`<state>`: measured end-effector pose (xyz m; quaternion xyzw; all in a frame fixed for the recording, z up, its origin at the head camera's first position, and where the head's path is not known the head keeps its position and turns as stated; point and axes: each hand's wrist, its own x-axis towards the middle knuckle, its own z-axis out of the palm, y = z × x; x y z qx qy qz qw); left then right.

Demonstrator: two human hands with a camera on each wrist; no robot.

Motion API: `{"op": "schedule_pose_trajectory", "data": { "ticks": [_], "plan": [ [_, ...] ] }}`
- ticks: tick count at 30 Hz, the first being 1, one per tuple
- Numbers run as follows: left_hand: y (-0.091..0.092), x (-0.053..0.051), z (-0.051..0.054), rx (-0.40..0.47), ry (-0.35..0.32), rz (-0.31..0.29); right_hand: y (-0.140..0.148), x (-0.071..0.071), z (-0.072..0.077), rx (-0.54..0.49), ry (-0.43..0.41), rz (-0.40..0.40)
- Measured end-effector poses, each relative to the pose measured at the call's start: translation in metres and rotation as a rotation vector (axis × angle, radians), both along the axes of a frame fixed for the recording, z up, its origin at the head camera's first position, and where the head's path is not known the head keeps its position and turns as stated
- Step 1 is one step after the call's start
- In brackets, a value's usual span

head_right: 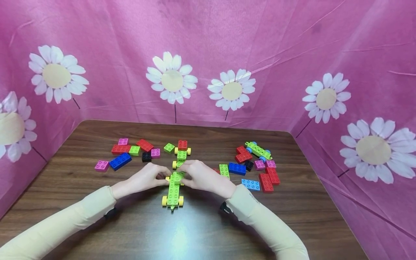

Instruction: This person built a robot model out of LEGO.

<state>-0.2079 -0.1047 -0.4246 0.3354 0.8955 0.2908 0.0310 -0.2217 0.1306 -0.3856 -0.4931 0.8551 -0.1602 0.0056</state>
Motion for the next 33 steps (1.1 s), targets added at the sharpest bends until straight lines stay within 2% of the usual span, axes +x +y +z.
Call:
{"op": "schedule_pose_trajectory", "data": {
  "ticks": [7, 15, 33],
  "plan": [
    [-0.0003, -0.0005, -0.0011, 0.015, -0.004, -0.007, -0.004, 0.0019, -0.0014, 0.007, -0.053, -0.011],
    [-0.0014, -0.001, -0.0009, 0.009, 0.006, -0.014, -0.0032, 0.0023, -0.0039, -0.01, -0.028, 0.023],
    [-0.0008, 0.0002, 0.0007, 0.002, 0.007, -0.012, -0.0034, 0.0038, -0.0067, -0.026, -0.026, 0.029]
  ]
}}
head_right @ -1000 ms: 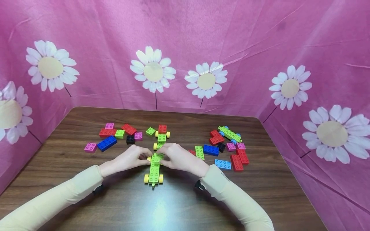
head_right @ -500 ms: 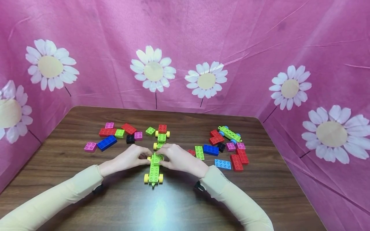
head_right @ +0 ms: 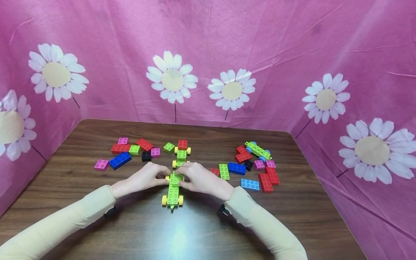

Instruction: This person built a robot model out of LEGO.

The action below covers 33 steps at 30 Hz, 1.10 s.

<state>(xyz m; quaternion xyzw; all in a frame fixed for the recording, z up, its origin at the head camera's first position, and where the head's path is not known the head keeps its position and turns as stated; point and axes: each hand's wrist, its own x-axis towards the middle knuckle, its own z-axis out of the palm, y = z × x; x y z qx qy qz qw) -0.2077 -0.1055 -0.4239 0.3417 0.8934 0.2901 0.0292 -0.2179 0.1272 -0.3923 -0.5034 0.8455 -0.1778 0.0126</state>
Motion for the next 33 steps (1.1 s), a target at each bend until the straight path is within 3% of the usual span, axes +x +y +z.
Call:
{"op": "schedule_pose_trajectory", "data": {
  "ticks": [14, 21, 33],
  "plan": [
    [-0.003, 0.0, 0.002, -0.02, -0.014, 0.008, 0.005, -0.001, 0.002, 0.007, -0.029, -0.02],
    [-0.007, 0.0, 0.002, -0.031, 0.011, 0.012, 0.01, 0.0, 0.002, 0.01, -0.018, -0.044],
    [-0.018, 0.0, 0.004, -0.052, -0.01, 0.02, 0.015, 0.001, -0.008, 0.057, -0.035, -0.064]
  ]
}}
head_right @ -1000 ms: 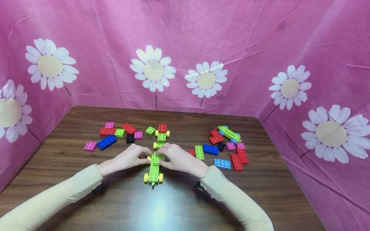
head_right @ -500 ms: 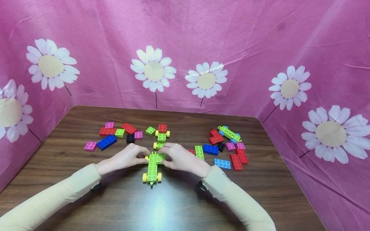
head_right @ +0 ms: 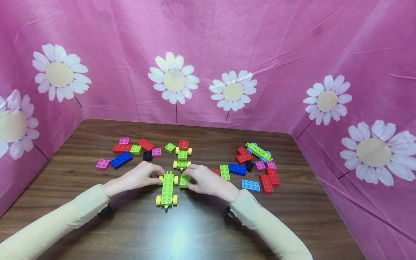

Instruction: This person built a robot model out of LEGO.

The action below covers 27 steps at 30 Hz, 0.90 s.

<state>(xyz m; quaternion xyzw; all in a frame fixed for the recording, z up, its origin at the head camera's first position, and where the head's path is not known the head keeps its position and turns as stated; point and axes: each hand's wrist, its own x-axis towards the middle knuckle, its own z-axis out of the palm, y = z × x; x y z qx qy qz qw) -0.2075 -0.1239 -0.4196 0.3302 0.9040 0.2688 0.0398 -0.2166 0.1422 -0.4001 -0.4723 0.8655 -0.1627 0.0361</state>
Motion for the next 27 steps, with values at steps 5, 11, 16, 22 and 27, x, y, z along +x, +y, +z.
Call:
{"op": "schedule_pose_trajectory", "data": {
  "ticks": [5, 11, 16, 22, 27],
  "plan": [
    [-0.001, 0.001, 0.001, 0.001, 0.004, -0.006, 0.0, -0.001, -0.006, 0.015, -0.022, 0.006],
    [-0.002, 0.0, 0.001, -0.005, -0.005, -0.001, -0.001, -0.002, -0.012, 0.015, -0.027, 0.023],
    [-0.002, 0.001, 0.001, -0.001, -0.016, 0.005, -0.002, -0.001, -0.014, 0.013, -0.008, 0.031],
    [-0.002, 0.0, 0.0, 0.007, -0.019, 0.005, -0.003, -0.002, -0.012, 0.033, -0.037, 0.023],
    [-0.002, 0.0, -0.001, 0.005, -0.013, 0.007, -0.006, -0.008, -0.004, -0.008, -0.001, 0.048]
  ]
}}
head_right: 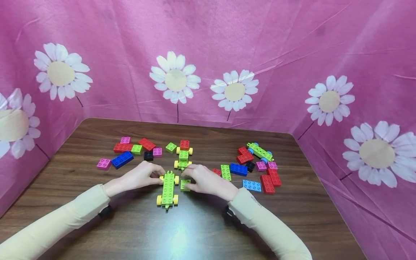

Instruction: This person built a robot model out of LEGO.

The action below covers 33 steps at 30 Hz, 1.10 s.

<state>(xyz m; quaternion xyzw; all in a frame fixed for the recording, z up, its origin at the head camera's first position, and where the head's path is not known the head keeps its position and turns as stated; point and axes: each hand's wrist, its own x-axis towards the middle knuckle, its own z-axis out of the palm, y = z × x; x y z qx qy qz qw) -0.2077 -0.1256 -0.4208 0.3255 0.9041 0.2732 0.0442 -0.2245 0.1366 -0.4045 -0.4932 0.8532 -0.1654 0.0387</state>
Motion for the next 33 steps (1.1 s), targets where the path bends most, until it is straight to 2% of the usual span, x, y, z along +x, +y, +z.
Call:
{"op": "schedule_pose_trajectory", "data": {
  "ticks": [6, 9, 13, 18, 23, 28, 33],
  "plan": [
    [-0.001, 0.001, 0.0, -0.003, 0.0, 0.01, -0.021, -0.023, 0.022, -0.064, 0.091, 0.018],
    [-0.002, 0.002, 0.0, -0.003, 0.001, 0.014, -0.039, -0.039, 0.032, -0.06, 0.1, 0.007],
    [-0.002, 0.002, -0.001, 0.007, -0.001, 0.011, -0.066, -0.058, 0.039, -0.009, 0.068, -0.035],
    [-0.002, 0.003, -0.002, 0.019, -0.011, 0.015, -0.097, -0.076, 0.036, 0.086, 0.029, -0.057],
    [-0.002, 0.002, -0.002, 0.017, 0.03, 0.007, -0.119, -0.086, 0.03, 0.165, 0.029, -0.067],
    [-0.002, 0.001, -0.003, 0.02, 0.032, 0.005, -0.132, -0.091, 0.024, 0.253, 0.047, -0.088],
    [-0.002, 0.002, -0.002, 0.017, 0.022, 0.013, -0.137, -0.089, 0.02, 0.309, 0.031, -0.094]
  ]
}}
